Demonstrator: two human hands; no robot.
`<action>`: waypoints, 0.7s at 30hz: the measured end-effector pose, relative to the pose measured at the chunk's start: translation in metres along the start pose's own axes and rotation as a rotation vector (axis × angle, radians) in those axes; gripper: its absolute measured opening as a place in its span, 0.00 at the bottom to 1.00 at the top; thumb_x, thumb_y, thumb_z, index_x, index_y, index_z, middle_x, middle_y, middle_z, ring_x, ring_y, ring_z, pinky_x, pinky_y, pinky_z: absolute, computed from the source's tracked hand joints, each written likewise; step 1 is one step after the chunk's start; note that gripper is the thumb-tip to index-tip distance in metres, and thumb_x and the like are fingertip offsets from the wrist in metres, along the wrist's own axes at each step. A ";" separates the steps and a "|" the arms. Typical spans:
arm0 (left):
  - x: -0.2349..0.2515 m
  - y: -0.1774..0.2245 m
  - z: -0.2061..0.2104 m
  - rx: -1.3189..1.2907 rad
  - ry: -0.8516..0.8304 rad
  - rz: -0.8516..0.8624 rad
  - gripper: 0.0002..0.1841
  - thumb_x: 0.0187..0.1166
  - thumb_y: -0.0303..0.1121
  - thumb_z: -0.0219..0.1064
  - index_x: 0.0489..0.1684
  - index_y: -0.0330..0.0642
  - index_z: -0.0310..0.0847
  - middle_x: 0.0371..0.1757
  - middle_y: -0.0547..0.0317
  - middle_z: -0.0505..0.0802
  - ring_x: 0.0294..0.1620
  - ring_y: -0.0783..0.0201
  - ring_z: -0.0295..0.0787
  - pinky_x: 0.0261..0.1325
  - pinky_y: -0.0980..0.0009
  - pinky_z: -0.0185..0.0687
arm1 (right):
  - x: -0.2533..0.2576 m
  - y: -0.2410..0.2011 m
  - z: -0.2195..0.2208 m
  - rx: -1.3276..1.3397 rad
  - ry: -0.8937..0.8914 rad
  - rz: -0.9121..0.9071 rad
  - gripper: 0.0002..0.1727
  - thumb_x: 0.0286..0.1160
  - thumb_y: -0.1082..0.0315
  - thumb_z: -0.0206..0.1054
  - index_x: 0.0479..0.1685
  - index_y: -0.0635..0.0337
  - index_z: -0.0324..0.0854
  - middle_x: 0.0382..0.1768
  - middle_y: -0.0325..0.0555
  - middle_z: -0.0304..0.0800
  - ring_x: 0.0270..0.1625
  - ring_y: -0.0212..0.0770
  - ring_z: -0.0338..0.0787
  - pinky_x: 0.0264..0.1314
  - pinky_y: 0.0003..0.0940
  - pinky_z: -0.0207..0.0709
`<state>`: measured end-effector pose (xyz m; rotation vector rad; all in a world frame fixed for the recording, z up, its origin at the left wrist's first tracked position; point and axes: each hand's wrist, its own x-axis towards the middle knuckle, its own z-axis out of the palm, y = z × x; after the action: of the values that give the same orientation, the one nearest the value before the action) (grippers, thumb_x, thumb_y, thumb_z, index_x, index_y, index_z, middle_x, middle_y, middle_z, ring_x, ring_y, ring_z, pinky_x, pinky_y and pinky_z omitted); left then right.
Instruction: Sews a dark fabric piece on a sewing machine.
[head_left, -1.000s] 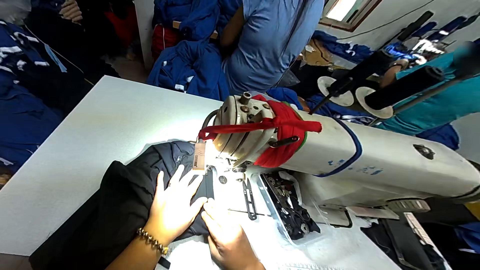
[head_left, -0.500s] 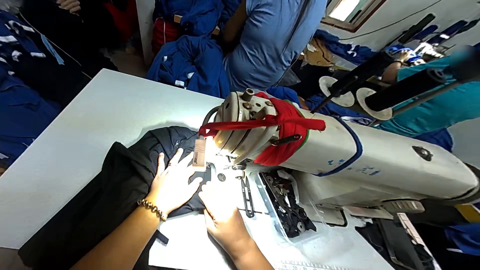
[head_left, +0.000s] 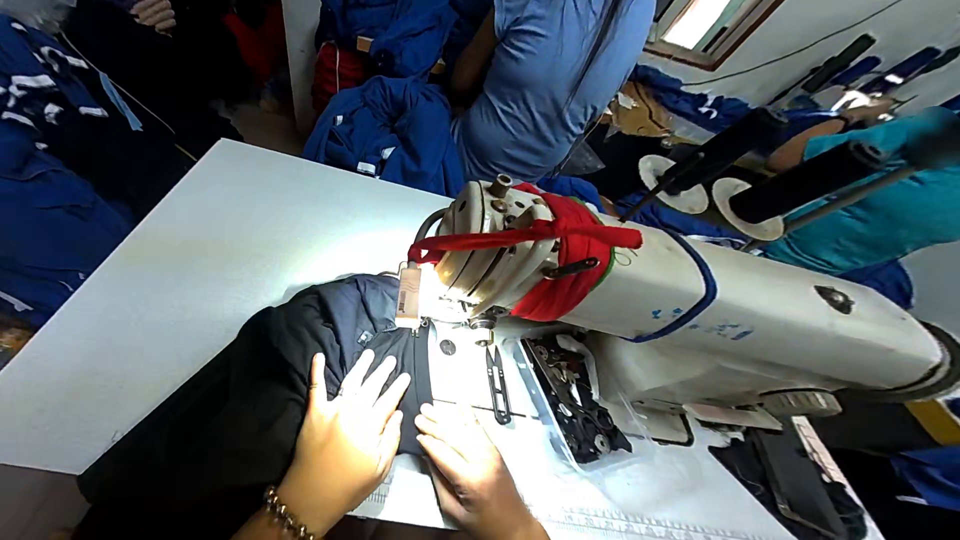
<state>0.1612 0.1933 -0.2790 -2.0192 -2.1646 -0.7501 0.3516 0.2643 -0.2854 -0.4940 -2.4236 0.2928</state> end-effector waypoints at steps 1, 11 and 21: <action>0.000 0.000 0.001 0.002 0.001 -0.003 0.25 0.88 0.46 0.44 0.74 0.63 0.86 0.80 0.70 0.84 0.89 0.56 0.68 0.85 0.22 0.38 | 0.000 0.000 0.001 -0.003 0.007 0.012 0.12 0.73 0.69 0.61 0.40 0.55 0.93 0.55 0.46 0.97 0.68 0.43 0.91 0.82 0.48 0.71; 0.042 -0.021 -0.002 0.009 -0.158 -0.030 0.25 0.88 0.47 0.46 0.77 0.64 0.83 0.85 0.69 0.79 0.92 0.51 0.61 0.84 0.20 0.27 | 0.031 0.017 0.018 -0.037 0.042 0.087 0.13 0.71 0.69 0.63 0.39 0.60 0.96 0.55 0.49 0.97 0.69 0.46 0.90 0.77 0.43 0.78; 0.012 -0.005 -0.024 -0.236 -0.012 0.226 0.20 0.84 0.41 0.47 0.47 0.53 0.91 0.52 0.68 0.94 0.67 0.64 0.88 0.87 0.30 0.49 | 0.016 -0.009 0.004 -0.009 0.025 0.005 0.09 0.70 0.68 0.65 0.37 0.55 0.93 0.48 0.47 0.97 0.63 0.44 0.92 0.73 0.41 0.79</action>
<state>0.1484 0.1943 -0.2552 -2.3357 -1.8848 -1.0012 0.3346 0.2628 -0.2768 -0.5042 -2.4006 0.2763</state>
